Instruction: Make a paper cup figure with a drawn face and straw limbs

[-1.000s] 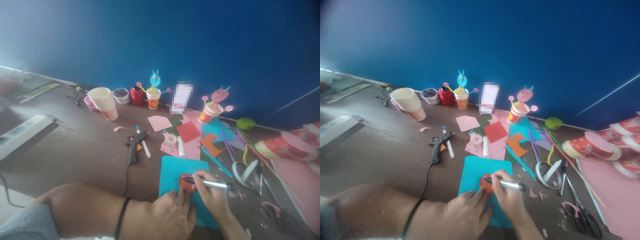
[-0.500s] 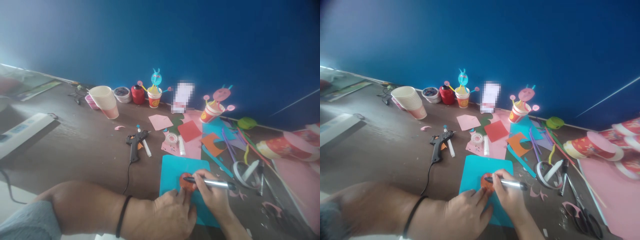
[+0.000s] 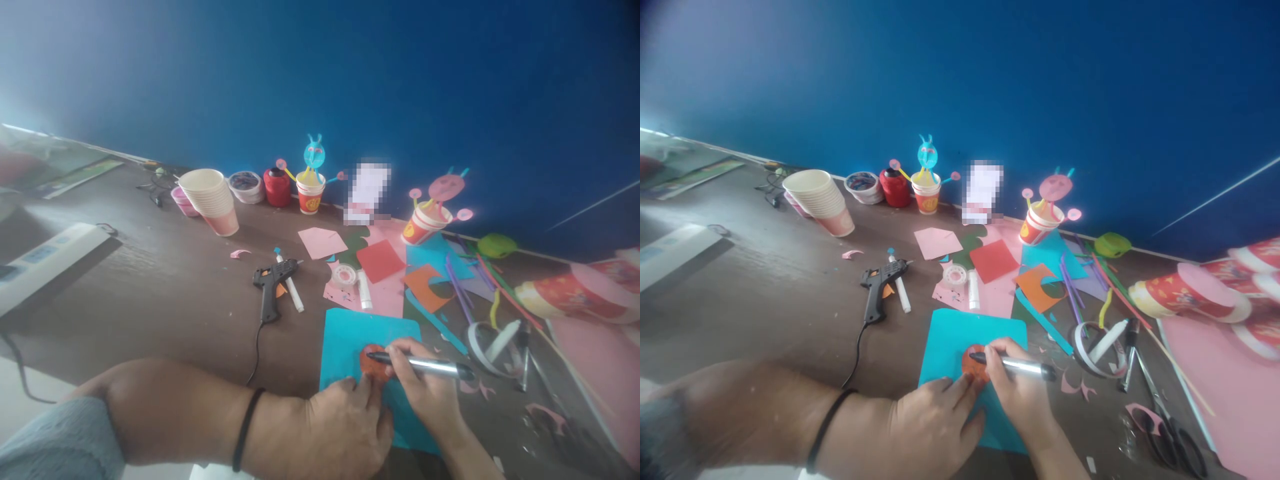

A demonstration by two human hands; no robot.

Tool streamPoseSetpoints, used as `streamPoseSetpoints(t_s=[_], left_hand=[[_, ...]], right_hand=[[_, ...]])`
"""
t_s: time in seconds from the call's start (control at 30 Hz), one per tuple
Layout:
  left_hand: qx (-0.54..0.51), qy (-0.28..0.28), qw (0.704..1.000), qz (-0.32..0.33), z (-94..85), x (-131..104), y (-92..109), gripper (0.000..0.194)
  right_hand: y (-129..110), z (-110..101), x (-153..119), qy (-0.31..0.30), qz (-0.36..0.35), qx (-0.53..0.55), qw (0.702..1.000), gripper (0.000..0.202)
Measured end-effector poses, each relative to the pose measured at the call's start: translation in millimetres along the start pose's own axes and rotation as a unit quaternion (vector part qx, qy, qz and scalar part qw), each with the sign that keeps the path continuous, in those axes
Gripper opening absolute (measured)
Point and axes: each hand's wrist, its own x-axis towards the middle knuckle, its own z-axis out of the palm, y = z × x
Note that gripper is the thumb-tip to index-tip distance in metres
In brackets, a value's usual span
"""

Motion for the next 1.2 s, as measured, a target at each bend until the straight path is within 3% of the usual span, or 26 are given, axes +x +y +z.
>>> streamPoseSetpoints(t_s=[1.2], left_hand=[[0.001, 0.001, 1.0, 0.0, -1.8, 0.2, -0.6, 0.023]], right_hand=[[-0.9, -0.7, -0.5, 0.009, 0.009, -0.016, 1.0, 0.028]])
